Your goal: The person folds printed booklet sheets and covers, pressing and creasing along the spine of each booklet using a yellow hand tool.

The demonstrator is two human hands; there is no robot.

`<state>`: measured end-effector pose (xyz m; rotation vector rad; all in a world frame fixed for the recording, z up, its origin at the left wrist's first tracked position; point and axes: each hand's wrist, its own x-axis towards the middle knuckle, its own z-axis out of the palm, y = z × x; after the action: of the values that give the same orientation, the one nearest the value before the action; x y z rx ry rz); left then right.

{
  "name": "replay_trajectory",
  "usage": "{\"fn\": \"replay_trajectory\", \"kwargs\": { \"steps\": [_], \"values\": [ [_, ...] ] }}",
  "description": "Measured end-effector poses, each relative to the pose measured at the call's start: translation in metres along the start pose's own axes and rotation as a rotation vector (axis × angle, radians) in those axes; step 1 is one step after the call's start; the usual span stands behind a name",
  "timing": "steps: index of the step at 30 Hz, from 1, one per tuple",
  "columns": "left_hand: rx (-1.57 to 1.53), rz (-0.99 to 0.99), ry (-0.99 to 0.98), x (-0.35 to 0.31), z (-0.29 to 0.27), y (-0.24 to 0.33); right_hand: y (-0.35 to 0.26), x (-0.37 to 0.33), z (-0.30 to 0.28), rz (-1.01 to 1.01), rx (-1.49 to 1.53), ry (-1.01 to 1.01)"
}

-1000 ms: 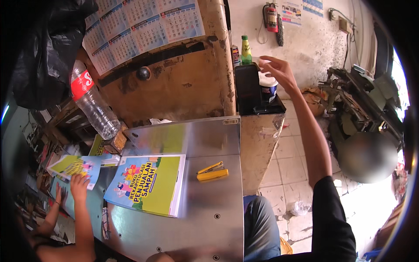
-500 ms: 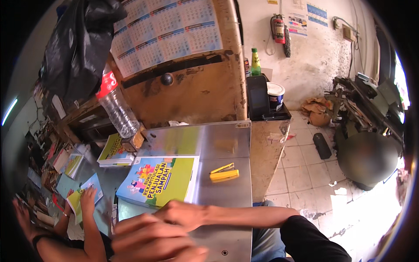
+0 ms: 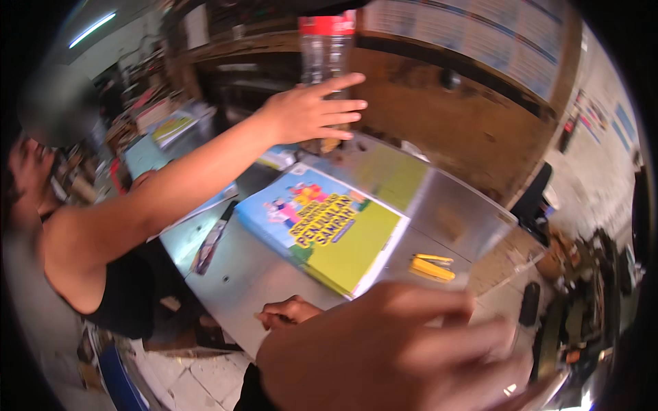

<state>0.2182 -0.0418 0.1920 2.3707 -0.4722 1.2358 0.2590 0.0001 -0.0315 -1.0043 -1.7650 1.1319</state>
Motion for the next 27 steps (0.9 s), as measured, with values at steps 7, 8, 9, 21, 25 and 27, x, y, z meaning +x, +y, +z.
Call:
{"fn": "replay_trajectory", "kwargs": {
  "steps": [7,8,9,21,25,27],
  "values": [
    [-0.255,0.145,-0.153,0.003,0.017,-0.026,0.009,0.005,0.015,0.194,-0.049,0.066],
    [-0.277,0.132,-0.140,0.005,0.021,-0.023,0.011,0.004,0.017,0.161,-0.046,0.092],
    [-0.393,0.162,-0.090,0.009,0.029,-0.024,0.009,-0.002,0.011,0.155,-0.061,0.067],
    [-1.037,0.139,-0.426,0.021,0.011,-0.030,0.016,-0.001,0.002,0.160,-0.047,0.078],
    [-1.395,0.420,-0.310,0.010,0.042,-0.022,0.017,-0.003,0.004,0.213,-0.014,0.058],
    [-1.592,0.582,-0.251,0.008,0.048,-0.019,0.018,-0.003,0.008,0.181,0.011,0.051]
  ]
}}
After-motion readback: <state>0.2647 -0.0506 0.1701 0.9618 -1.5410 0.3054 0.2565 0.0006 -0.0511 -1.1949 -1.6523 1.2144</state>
